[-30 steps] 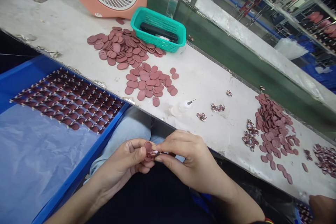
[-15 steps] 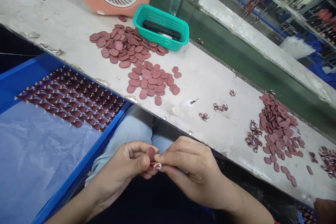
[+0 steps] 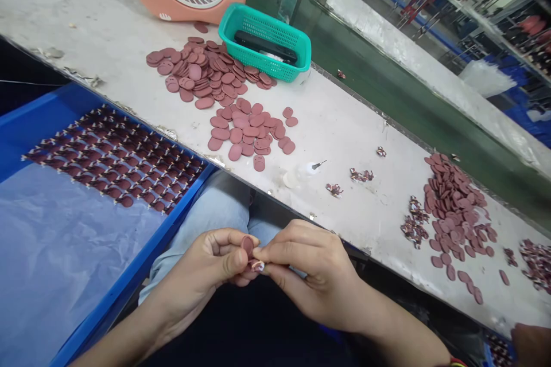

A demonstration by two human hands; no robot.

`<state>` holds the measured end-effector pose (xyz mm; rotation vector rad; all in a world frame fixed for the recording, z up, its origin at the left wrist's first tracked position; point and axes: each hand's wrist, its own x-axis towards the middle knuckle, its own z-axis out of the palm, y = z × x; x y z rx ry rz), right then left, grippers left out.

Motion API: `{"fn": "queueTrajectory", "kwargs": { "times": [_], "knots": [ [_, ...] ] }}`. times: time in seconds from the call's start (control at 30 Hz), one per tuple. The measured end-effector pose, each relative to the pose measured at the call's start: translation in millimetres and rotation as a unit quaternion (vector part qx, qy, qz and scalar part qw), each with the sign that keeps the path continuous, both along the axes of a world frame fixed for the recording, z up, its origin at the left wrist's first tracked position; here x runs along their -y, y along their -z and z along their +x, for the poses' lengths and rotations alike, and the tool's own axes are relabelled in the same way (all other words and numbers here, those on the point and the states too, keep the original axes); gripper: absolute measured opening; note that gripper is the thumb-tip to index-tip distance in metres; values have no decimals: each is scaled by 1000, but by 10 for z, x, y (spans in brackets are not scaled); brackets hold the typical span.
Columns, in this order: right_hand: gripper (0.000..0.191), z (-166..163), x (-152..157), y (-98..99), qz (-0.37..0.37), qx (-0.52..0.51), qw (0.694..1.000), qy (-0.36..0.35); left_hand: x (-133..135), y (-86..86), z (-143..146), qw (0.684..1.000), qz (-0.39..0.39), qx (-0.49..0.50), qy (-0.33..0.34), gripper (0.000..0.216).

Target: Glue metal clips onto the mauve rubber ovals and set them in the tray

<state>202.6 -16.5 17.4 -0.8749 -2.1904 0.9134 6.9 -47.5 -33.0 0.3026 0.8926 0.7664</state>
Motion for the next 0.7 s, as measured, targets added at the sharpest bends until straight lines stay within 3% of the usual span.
{"fn": "queueTrajectory", "kwargs": {
  "times": [0.33, 0.63, 0.7],
  "knots": [
    [12, 2, -46, 33, -26, -8, 1000, 1, -63, -91, 42, 1000, -18, 2, -9, 38],
    [17, -5, -76, 9, -53, 10, 998, -33, 3, 93, -32, 998, -47, 23, 23, 35],
    [31, 20, -58, 4, -59, 14, 998, -24, 21, 124, -52, 998, -50, 40, 15, 34]
  ]
}}
